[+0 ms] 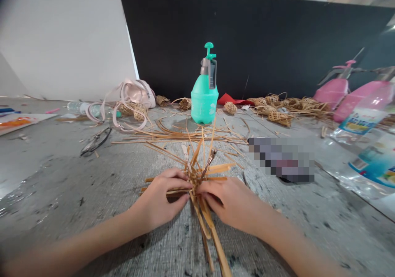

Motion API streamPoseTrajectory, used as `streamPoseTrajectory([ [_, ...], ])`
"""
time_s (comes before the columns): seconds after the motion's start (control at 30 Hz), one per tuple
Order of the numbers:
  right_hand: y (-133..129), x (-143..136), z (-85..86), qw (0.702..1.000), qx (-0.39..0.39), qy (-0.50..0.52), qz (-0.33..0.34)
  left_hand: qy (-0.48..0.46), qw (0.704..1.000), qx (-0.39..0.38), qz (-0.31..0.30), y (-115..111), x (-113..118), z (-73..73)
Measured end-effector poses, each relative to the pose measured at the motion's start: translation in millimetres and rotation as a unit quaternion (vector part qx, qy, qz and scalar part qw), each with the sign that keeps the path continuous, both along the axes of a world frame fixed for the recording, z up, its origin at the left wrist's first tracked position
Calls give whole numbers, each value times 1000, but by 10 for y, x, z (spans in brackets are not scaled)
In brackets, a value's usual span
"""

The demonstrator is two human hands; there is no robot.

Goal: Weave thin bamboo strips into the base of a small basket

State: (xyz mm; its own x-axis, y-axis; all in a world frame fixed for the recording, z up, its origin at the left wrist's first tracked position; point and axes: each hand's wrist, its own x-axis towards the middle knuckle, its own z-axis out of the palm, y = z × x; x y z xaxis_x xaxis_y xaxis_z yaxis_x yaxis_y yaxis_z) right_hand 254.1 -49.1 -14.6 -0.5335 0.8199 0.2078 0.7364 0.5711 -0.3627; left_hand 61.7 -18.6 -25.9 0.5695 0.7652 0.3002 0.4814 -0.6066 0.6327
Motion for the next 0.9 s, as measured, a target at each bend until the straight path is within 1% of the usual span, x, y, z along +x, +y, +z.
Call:
streamPoseTrajectory([
  [0.1,-24,22,-24,999,28,-15,5,10,1000,24,-16,-11,-17,12],
  [0.2,2,50,-100,997,81,18,-5,56,995,69,-35,-29,-31,37],
  [0.3,18,53,-134,993,104,44,-15,97,991,82,-40,-42,-32,72],
  [0.4,-7,48,-102,995,91,33,-14,124,988,80,-39,-43,-27,103],
  [0.5,-30,49,-66,998,66,16,-7,132,988,73,-36,-34,-28,129],
  [0.67,-28,33,-59,997,63,33,3,142,985,78,-52,-20,-16,160],
  [0.8,-37,25,-55,998,51,25,12,141,984,92,-63,-3,5,133],
  [0.9,-28,42,-77,998,65,9,17,126,982,114,-85,12,8,93],
])
